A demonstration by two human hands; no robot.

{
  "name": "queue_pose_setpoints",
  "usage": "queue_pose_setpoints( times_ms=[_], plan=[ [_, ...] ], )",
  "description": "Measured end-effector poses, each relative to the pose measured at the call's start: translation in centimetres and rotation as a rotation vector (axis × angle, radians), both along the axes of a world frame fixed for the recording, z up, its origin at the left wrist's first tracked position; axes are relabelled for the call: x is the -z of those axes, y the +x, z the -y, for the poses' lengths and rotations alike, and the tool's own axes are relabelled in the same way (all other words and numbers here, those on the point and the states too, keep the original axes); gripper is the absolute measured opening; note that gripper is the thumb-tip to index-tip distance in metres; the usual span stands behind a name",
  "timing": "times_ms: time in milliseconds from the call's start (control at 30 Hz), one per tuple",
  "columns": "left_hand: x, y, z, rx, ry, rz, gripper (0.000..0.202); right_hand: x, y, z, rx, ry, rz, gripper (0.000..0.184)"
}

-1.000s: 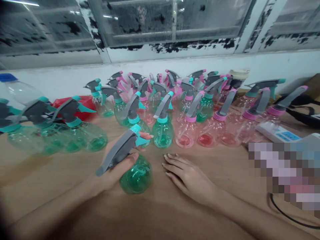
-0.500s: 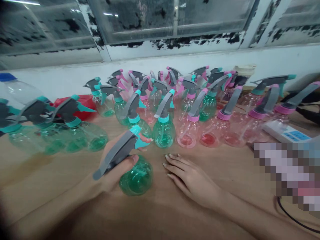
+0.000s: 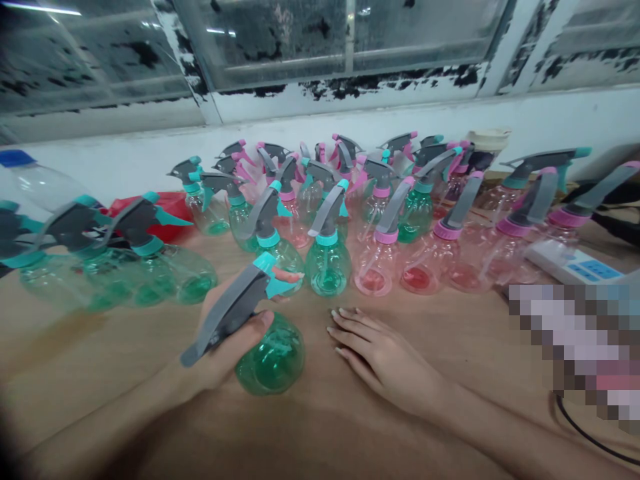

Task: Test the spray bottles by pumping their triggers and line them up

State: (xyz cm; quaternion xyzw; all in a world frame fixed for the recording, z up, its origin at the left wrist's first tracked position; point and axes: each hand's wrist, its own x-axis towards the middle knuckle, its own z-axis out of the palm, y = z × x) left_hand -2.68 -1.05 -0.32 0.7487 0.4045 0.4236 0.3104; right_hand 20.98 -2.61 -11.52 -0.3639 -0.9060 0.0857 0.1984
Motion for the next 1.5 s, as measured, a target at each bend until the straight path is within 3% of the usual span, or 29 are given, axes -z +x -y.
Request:
queue_pose_setpoints(
  times_ms=[833,1367,1500],
  plan=[
    [0.5,0.1,-0.1,0.035,-0.038,0.04,0.034,0.5,0.2,-0.1,0.007,-0.049,-0.092,0.037],
    [-0.9,-0.2,-0.1,0.093,0.02,-0.045,0.014,0.1,0.1,0.0,0.005,-0.043,-0.105,0.036],
    [-0.4,-0.1,0.0,0.062,-0.012,0.012,0.023,0.1,0.1,0.0,-0.002,-0.043,-0.066,0.035]
  ],
)
